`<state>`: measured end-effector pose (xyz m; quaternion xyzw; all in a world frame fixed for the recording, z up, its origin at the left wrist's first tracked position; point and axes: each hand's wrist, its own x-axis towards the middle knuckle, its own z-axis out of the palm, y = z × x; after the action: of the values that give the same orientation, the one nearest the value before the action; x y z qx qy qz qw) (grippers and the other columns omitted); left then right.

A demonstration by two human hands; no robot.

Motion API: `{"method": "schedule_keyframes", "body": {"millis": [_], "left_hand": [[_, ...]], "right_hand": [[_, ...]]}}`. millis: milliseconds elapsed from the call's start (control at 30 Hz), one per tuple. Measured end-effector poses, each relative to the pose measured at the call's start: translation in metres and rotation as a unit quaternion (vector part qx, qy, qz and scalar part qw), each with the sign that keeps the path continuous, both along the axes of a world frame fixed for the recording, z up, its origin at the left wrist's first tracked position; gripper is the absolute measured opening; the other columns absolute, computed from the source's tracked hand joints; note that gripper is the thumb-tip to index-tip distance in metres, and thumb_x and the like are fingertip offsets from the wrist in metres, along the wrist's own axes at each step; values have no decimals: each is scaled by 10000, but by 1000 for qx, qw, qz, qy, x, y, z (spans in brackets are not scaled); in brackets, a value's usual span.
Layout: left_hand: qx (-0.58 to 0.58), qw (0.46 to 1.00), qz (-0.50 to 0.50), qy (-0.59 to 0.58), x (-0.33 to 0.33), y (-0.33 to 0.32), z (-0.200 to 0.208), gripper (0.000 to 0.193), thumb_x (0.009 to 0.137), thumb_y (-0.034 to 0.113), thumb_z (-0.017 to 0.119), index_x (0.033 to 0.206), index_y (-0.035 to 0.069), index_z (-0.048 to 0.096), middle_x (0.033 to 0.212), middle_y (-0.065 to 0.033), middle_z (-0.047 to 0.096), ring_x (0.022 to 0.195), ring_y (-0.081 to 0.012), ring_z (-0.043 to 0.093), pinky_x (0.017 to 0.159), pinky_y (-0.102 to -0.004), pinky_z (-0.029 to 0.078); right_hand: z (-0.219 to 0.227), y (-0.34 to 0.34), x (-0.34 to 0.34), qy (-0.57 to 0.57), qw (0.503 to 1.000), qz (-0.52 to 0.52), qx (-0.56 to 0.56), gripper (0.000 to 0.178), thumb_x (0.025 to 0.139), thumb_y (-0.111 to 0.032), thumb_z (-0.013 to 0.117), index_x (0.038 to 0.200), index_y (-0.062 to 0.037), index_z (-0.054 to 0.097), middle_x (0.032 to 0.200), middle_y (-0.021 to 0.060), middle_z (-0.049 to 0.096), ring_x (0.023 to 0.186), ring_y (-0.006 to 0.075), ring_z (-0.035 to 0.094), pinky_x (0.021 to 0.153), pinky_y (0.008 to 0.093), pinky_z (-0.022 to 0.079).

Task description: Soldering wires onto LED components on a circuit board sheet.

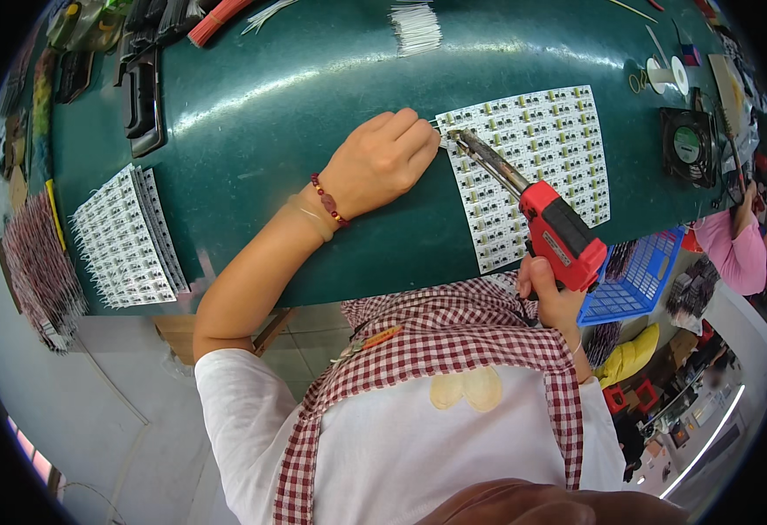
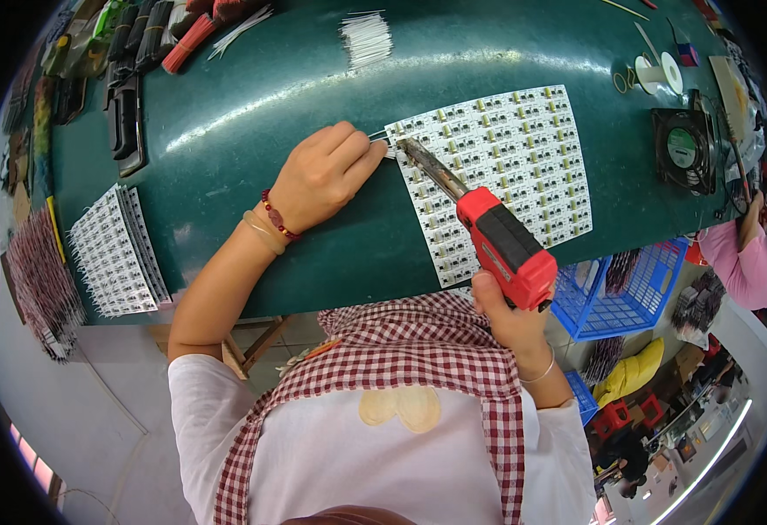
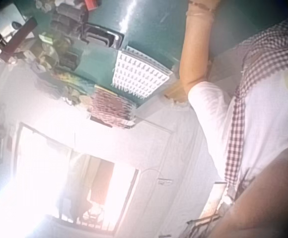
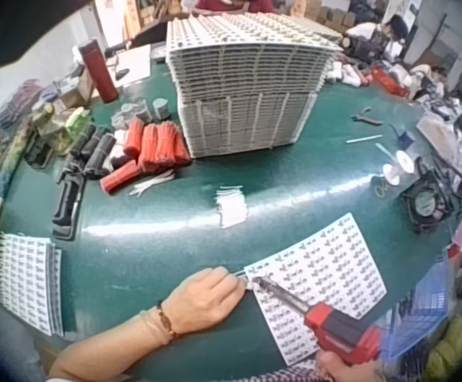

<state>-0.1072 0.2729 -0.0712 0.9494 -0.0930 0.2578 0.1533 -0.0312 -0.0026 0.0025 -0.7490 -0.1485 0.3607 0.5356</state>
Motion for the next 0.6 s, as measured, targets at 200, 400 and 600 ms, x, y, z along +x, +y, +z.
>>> {"method": "schedule_keyframes", "body": {"millis": [200,400,600], "left_hand": [[35,999,1,7,-2,1,3,237,695,57,619,922,-1,646,767,-37,493,718,-166,529,609,-281,451],[53,999,-5,3,-3,-1,3,242,701,57,621,933,-6,648,766,-33,501,728,-160,531,607,-280,446],[40,999,-13,6,-3,-3,1,245,706,51,626,938,-24,641,767,-43,493,730,-169,529,622,-290,467]], "right_hand": [[3,-2,-5,8,1000,-14,-3,269,922,-240,597,810,1,557,600,44,531,524,109,509,495,249,409],[1,-5,-2,13,1000,1,15,223,925,-152,591,743,-32,547,592,14,531,531,80,505,500,241,411],[0,-3,-3,10,1000,12,-6,201,921,-120,583,745,-27,553,595,18,541,518,84,511,490,243,415]]}}
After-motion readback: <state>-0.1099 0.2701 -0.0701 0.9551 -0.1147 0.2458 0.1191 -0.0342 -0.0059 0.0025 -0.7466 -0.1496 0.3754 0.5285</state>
